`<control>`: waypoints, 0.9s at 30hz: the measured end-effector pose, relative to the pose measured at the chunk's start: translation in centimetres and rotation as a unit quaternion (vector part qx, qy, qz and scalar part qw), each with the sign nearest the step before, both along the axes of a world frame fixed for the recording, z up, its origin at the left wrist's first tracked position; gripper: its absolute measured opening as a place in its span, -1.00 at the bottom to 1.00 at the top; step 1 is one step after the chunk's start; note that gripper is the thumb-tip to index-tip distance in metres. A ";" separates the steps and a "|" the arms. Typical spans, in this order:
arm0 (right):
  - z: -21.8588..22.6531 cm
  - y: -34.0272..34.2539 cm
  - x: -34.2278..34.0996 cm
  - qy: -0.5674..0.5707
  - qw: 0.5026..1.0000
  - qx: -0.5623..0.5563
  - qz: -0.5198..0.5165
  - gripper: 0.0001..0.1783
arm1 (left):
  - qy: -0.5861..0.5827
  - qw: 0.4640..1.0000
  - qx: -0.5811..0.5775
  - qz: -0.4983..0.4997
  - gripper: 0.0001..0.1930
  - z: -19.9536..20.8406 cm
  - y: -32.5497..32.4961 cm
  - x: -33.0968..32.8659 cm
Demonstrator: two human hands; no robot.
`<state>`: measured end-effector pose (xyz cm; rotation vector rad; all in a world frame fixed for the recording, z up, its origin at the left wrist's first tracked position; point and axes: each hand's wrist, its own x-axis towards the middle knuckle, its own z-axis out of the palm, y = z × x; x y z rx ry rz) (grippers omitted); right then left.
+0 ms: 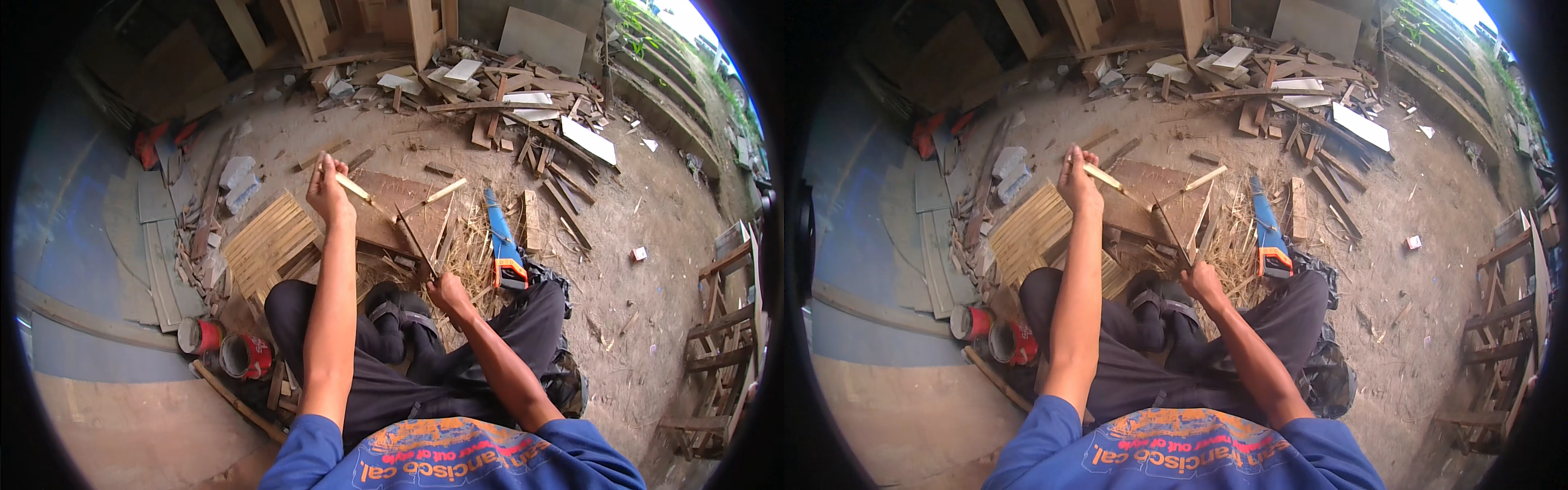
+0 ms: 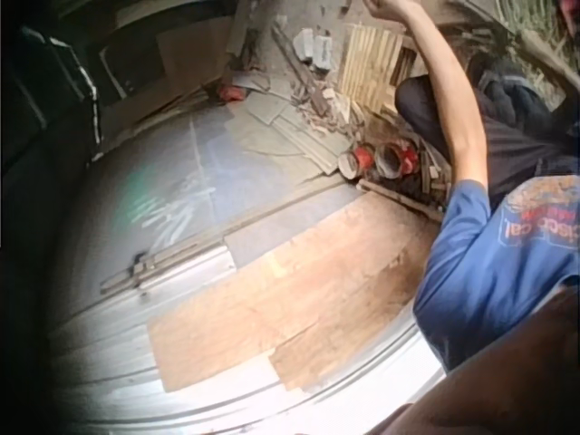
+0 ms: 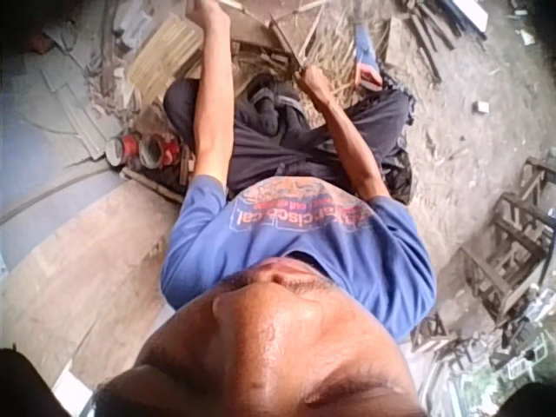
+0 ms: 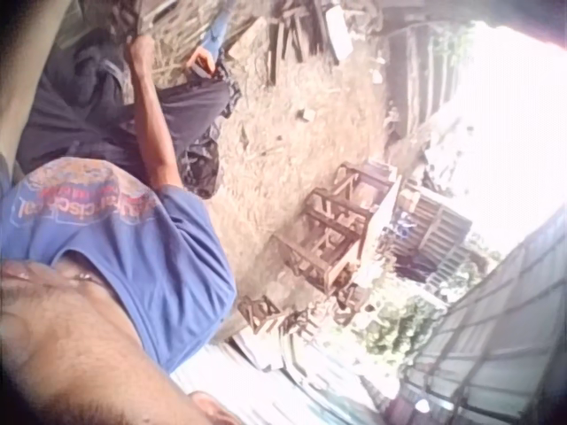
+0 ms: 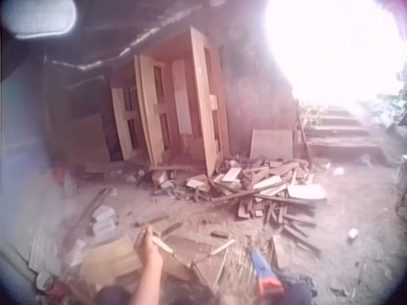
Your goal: The person sits on the floor and assembles a small wooden structure using a hammer and nails. They then use a knife to shape and smooth wooden pieces, placing them into the structure.
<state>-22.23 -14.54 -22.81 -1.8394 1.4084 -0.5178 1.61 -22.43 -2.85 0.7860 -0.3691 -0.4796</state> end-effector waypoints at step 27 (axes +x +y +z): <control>-5.6 4.1 -5.2 -0.183 0.978 -0.013 -0.098 -0.79 | -0.145 0.984 0.047 -0.096 -0.65 -6.8 0.3 -3.7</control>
